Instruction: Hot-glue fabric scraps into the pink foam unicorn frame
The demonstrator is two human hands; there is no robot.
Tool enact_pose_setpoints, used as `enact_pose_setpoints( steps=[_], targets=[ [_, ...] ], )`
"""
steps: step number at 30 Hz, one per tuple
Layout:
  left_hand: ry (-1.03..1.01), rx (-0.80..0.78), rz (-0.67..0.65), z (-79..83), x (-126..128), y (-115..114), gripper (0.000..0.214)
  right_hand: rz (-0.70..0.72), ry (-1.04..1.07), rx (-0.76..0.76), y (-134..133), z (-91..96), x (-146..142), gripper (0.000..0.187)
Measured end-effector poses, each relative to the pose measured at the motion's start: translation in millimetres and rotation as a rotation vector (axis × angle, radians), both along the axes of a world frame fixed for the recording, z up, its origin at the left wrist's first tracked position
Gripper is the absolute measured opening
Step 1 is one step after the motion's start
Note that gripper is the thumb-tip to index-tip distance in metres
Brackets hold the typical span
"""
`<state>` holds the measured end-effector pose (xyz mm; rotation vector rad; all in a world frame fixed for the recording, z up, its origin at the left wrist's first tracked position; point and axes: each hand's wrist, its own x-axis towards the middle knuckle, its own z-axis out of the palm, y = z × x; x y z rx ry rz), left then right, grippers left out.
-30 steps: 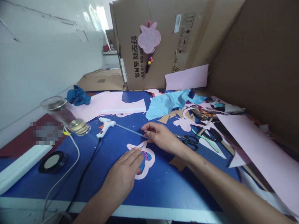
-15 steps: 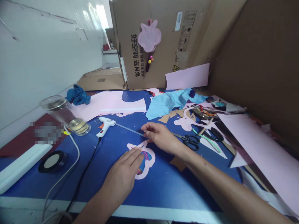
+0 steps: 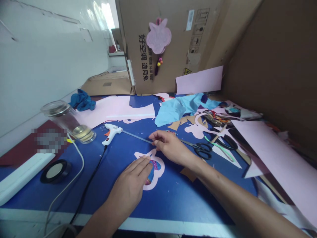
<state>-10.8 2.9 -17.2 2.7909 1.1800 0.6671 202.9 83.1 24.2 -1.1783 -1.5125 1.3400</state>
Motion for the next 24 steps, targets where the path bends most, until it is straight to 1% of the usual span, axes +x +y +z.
enact_pose_setpoints(
  steps=[5,13,19,21,24],
  targets=[
    [0.008,-0.025,-0.002,-0.3,0,0,0.049,0.013,0.016,-0.002,-2,2.9,-2,0.02],
    [-0.005,0.004,-0.001,-2.7,-1,0,0.045,0.036,0.024,-0.035,-4,-0.3,-3,0.022],
    [0.004,-0.015,0.002,-0.1,0,0,0.043,0.065,-0.002,-0.031,-13,-0.3,-3,0.022],
    [-0.003,-0.021,0.003,1.8,1,0,0.041,0.083,-0.03,-0.014,-18,0.0,-2,0.02],
    [-0.015,-0.015,0.003,3.5,2,0,0.039,0.1,-0.146,0.059,-25,-1.1,1,0.019]
  ],
)
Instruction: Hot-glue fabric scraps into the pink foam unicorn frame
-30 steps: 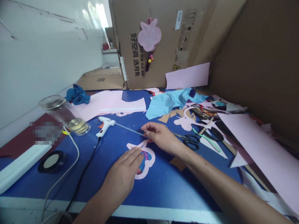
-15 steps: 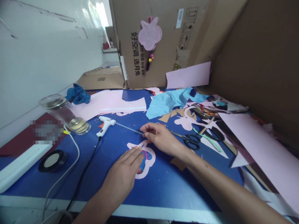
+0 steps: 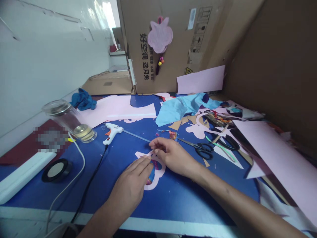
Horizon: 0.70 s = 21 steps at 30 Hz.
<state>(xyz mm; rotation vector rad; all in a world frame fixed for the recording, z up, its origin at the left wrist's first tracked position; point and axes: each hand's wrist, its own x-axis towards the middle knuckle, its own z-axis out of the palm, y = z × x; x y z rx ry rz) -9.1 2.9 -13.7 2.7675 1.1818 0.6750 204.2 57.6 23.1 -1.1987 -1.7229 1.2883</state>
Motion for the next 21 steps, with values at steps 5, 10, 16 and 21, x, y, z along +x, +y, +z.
enact_pose_setpoints(
  steps=[5,10,16,21],
  targets=[
    [-0.004,0.008,0.0,-0.6,0,0,0.041,0.003,-0.129,0.09,-11,-1.1,4,0.023],
    [-0.031,-0.007,-0.004,-0.9,0,1,0.052,0.046,-0.246,0.195,-22,3.9,6,0.027],
    [-0.052,-0.021,0.012,-0.6,1,1,0.058,0.091,-0.296,0.368,-27,-2.2,10,0.039],
    [-0.029,0.022,0.005,-5.1,-1,0,0.064,0.089,-0.304,0.371,-32,-5.6,11,0.042]
  ],
)
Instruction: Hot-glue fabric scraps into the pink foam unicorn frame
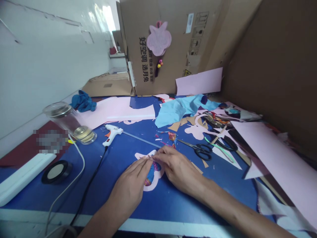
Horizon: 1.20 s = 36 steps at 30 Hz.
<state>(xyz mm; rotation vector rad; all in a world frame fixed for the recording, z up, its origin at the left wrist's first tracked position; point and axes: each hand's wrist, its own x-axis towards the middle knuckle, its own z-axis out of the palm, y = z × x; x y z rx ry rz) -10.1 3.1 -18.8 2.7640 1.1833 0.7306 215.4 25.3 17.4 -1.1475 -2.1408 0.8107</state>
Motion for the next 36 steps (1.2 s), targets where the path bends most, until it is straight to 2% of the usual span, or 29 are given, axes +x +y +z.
enact_pose_setpoints(
  steps=[8,26,36],
  targets=[
    [0.027,0.034,0.003,-4.1,-1.8,1.0,0.065,-0.016,-0.025,0.047,-5.8,-1.0,0.7,0.044],
    [0.023,0.021,0.01,-3.7,0.1,0.3,0.066,-0.016,-0.031,0.053,2.4,0.2,1.3,0.043],
    [0.008,0.007,0.022,-3.4,-0.6,-1.6,0.069,-0.026,-0.039,0.014,-1.9,3.4,0.4,0.043]
  ],
)
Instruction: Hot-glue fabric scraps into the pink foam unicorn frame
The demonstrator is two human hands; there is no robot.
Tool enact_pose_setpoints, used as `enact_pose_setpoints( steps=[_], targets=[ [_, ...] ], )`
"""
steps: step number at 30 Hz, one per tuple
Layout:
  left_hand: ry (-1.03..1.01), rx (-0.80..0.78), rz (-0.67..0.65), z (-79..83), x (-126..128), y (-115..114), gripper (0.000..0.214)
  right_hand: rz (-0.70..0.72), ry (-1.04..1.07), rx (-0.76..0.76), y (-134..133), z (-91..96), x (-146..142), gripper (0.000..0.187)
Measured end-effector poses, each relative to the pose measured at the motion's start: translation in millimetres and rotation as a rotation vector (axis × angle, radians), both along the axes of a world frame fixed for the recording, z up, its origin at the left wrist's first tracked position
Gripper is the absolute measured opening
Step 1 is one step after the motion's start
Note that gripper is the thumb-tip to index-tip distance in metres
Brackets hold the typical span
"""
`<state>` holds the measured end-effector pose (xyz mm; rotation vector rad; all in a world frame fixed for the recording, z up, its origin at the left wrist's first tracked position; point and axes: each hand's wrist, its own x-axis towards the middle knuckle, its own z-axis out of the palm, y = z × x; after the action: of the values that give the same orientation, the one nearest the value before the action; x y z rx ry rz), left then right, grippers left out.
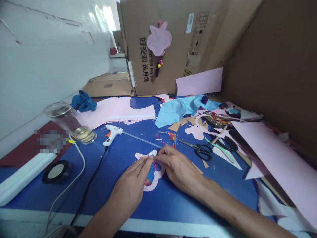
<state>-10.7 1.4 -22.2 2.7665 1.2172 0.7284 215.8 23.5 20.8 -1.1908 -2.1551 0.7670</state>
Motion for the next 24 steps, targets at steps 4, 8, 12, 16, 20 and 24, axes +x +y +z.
enact_pose_setpoints(
  steps=[4,8,12,16,20,24],
  targets=[
    [0.025,-0.002,-0.002,-3.1,0,0,0.065,0.007,0.003,0.005,0,-0.2,0,0.044],
    [0.035,0.008,-0.002,-5.9,0,1,0.062,0.019,0.006,0.026,3,0.0,1,0.045],
    [0.034,0.009,0.011,-5.3,1,0,0.058,0.031,-0.005,0.045,6,-2.0,4,0.046],
    [0.033,-0.026,0.02,-2.6,2,-2,0.058,0.024,0.002,0.099,16,-2.5,5,0.045],
    [0.032,-0.025,0.02,-0.2,3,-2,0.055,-0.023,-0.037,0.153,37,12.6,-12,0.034],
    [0.029,-0.031,0.02,1.3,5,-2,0.057,-0.05,-0.012,-0.05,69,33.2,-60,0.031]
  ],
)
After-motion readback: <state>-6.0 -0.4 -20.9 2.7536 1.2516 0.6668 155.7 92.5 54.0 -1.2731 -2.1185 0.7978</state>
